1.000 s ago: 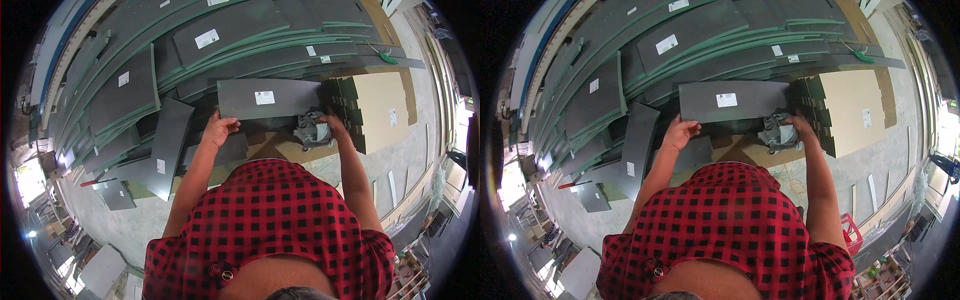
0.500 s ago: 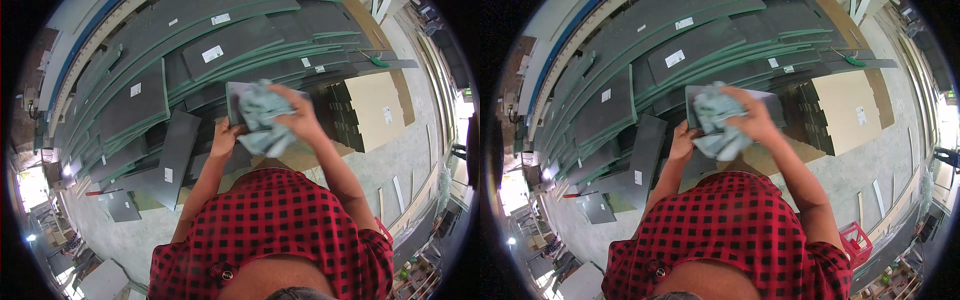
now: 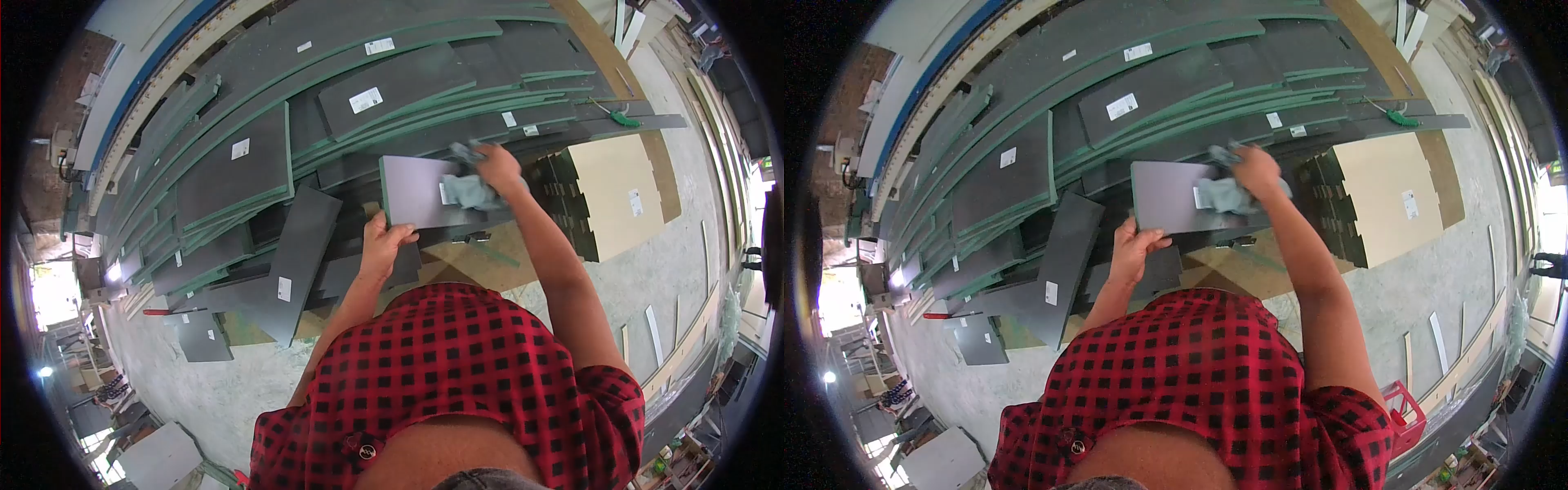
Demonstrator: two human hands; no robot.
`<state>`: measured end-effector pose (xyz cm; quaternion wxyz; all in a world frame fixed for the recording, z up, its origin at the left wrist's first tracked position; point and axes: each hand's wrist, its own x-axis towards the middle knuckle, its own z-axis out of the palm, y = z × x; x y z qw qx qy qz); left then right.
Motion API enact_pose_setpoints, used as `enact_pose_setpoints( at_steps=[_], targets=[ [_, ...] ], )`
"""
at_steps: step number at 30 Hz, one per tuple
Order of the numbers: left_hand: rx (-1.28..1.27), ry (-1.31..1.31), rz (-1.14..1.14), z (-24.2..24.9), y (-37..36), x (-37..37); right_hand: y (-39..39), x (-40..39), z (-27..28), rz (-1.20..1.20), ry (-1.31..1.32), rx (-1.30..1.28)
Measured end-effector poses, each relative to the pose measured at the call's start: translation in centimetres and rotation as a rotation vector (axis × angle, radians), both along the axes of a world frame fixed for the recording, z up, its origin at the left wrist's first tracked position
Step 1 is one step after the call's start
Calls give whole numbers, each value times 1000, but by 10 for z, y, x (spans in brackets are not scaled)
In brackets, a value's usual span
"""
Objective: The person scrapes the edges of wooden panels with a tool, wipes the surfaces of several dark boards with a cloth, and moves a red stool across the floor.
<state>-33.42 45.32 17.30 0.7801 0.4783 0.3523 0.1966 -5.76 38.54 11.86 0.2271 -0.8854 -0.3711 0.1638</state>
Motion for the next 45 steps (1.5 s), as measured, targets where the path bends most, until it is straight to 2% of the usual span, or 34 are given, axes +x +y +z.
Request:
enact_pose_setpoints(
  at_steps=[1, 3, 5, 6, 7, 8, 10, 12, 15, 16, 18, 20, 21, 22, 23, 24, 25, 26, 27, 28, 30, 32, 33, 36, 39, 41, 43, 45],
  targets=[
    [4, -10, -2, 1, 1, -4, -16, 16, -10, -73, 101, -122],
    [-17, 1, 21, 4, 1, -7, -45, 23, -21, -258, 126, -44],
    [-34, -5, 4, 5, -2, -6, -53, 15, -17, -176, 115, 100],
    [-35, 19, 28, 7, -3, -5, -47, -3, 5, -159, 136, 146],
    [-35, 45, 49, 8, -4, -4, -41, -19, 4, -43, 53, 336],
    [-40, 31, 15, 4, -3, -5, -33, -46, 51, 14, 169, 346],
    [-35, 53, 16, -9, -1, -7, -19, -82, 52, 293, 45, 582],
    [-25, 52, 12, -19, -1, -7, -16, -108, 74, 451, 18, 423],
    [-75, 85, 51, -19, -4, -10, -20, -102, 41, 441, -42, 423],
    [-132, 108, 80, -17, -5, -12, -23, -91, 20, 360, -21, 431],
    [-143, 106, 121, -13, -10, -15, -38, -60, -10, 148, 117, 205],
    [-171, 77, 130, -15, -14, -21, -70, -26, -51, -33, 80, 224],
    [-175, 50, 128, -22, -15, -24, -85, -11, -56, -141, 208, 168],
    [-179, 72, 157, -28, -17, -25, -93, -5, -51, -230, 165, -45],
    [-186, 92, 183, -31, -16, -24, -108, 12, -81, -261, 200, -115],
    [-197, 96, 192, -32, -15, -23, -113, 11, -65, -271, 191, -228],
    [-216, 100, 195, -31, -12, -21, -130, 29, -105, -210, 139, -281],
    [-209, 97, 261, -30, -9, -19, -138, 23, -103, -199, 166, -226],
    [-121, 159, 211, -27, -7, -16, -140, 23, -93, -197, 196, -175],
    [-39, 227, 147, -24, -4, -19, -130, 20, -77, -156, 196, -179],
    [2, 214, 171, -16, -1, -23, -131, -2, -45, -97, 191, -360],
    [134, 215, 127, -8, -6, -16, -137, -24, -22, -101, 170, -399],
    [189, 251, 71, 4, -5, -17, -146, -37, -18, -74, 151, -304],
    [103, 275, 43, 28, -18, -10, -150, -70, 27, -11, 165, -135],
    [107, 314, 38, 19, -20, -8, -148, -81, 23, 12, 168, -225],
    [43, 337, -86, 24, -18, -8, -139, -86, 44, 2, 204, -218],
    [0, 405, 15, 23, -16, -12, -138, -89, 49, -34, 234, -178],
    [-39, 418, -22, 18, -6, -15, -133, -91, 54, 52, 265, -129]
  ],
)
